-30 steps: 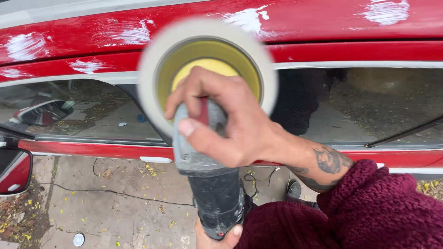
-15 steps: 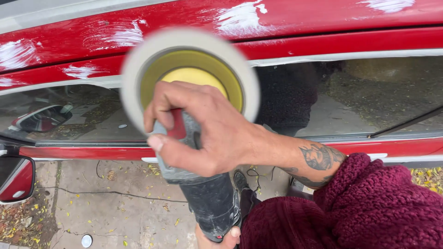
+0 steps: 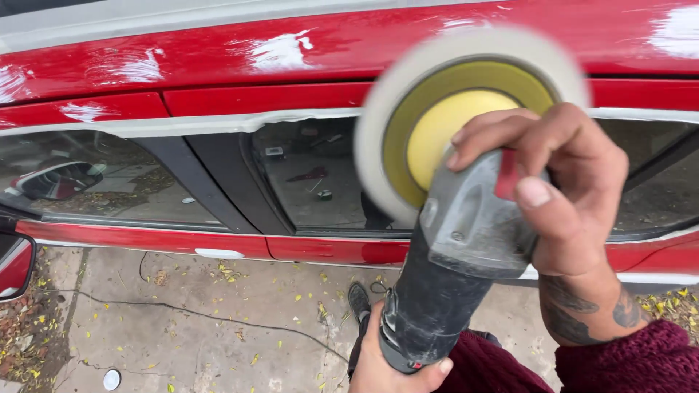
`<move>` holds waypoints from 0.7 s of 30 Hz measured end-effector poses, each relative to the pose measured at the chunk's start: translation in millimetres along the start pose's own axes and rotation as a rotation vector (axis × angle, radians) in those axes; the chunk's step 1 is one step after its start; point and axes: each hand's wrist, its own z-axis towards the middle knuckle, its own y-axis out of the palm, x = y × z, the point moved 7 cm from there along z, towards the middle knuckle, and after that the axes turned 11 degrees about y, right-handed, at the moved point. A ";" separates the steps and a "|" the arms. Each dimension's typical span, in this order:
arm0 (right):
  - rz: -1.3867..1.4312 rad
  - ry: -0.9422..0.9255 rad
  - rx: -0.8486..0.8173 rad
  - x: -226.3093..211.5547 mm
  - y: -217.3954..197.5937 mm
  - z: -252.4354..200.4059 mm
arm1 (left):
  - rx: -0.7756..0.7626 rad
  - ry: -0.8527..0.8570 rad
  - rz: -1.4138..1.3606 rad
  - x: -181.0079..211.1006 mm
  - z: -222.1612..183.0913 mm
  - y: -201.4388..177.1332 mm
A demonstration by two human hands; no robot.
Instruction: Polishing the exterior paint and side mirror of a red vehicle using a power buffer.
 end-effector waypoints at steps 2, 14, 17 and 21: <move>0.010 0.022 0.061 0.2 -26.8 -15.6 | -0.015 -0.026 0.027 4.8 2.9 15.4; 0.009 -0.110 0.075 -4.0 -68.4 19.0 | -0.290 -0.060 0.230 100.7 16.9 28.9; -0.006 -0.063 0.036 -10.7 -24.5 56.0 | -0.233 0.016 0.018 101.8 8.8 15.8; 0.076 -0.018 -0.117 -5.1 61.9 97.5 | -0.010 0.152 -0.357 90.5 -5.1 -28.5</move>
